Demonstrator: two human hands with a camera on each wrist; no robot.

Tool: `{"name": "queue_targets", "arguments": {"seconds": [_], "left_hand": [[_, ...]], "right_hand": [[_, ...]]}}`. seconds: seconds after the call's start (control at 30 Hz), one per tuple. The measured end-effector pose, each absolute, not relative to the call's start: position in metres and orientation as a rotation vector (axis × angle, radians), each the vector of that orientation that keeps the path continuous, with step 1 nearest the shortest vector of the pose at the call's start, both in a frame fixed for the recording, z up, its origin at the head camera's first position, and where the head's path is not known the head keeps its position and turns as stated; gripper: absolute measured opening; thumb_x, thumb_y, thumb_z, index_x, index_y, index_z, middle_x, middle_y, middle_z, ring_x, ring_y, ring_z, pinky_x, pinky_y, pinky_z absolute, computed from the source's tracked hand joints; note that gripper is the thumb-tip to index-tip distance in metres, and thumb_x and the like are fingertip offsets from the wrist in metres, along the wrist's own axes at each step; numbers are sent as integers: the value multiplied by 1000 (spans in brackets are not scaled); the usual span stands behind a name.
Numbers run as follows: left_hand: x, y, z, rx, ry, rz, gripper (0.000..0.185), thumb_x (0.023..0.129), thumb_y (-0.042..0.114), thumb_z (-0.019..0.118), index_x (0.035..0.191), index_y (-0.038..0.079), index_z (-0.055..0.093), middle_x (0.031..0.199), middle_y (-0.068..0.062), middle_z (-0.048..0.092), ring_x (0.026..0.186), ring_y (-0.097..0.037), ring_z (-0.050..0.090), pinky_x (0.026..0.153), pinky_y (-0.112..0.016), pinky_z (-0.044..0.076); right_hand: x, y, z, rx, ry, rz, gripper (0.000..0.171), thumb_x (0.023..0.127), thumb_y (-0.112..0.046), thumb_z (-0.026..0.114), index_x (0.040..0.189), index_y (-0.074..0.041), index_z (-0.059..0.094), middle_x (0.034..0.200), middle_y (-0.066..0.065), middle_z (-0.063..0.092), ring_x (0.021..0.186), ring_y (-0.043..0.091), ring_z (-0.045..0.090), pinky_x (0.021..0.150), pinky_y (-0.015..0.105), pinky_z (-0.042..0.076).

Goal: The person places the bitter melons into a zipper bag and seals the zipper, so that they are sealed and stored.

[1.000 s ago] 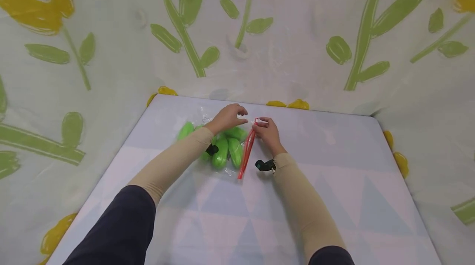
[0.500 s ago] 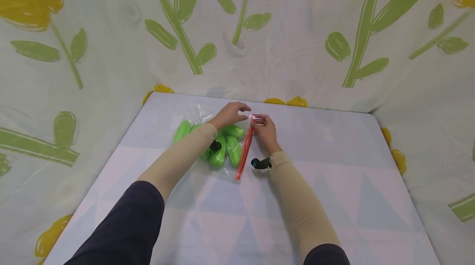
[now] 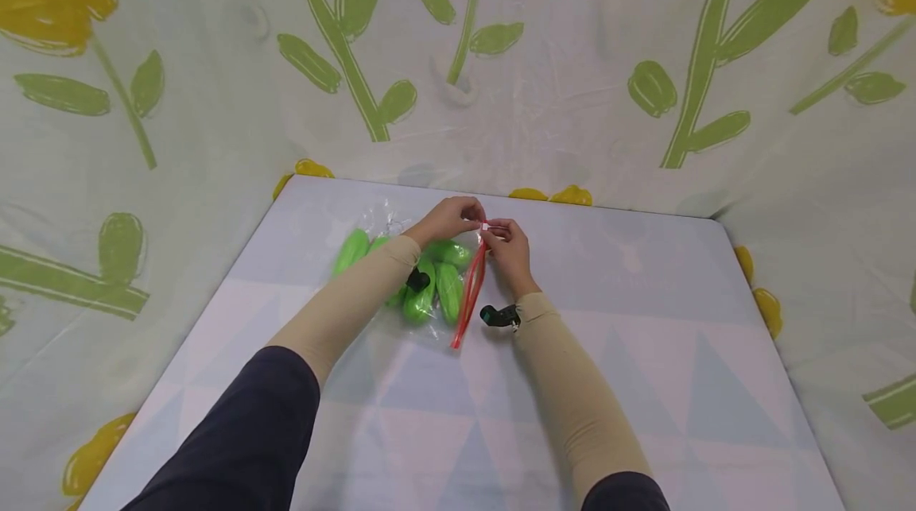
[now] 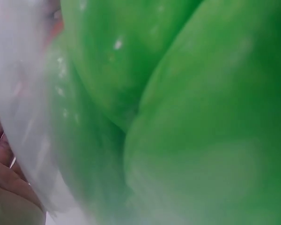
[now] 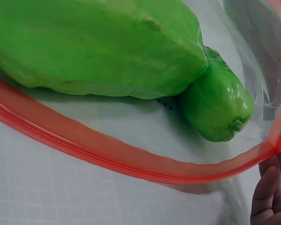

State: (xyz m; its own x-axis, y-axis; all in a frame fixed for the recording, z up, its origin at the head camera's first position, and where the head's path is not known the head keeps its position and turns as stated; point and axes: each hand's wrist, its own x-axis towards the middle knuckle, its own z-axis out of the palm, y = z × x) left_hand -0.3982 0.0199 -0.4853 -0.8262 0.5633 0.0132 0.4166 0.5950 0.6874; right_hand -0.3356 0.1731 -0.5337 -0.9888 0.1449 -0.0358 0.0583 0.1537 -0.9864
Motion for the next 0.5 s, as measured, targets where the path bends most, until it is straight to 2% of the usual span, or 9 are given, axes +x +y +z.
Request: {"name": "queue_targets", "arguments": {"seconds": [0.5], "left_hand": [[-395,20,-481,724,2612,1062,13,89,16,62,100,11,67,98,0,67,95,-11,59,84,-27,48]], "right_hand": [[-334,171,-532,-196,-2323,1991,35,86,-30,67,113,-11,58,103,8,63,80,13,60,66,23,52]]}}
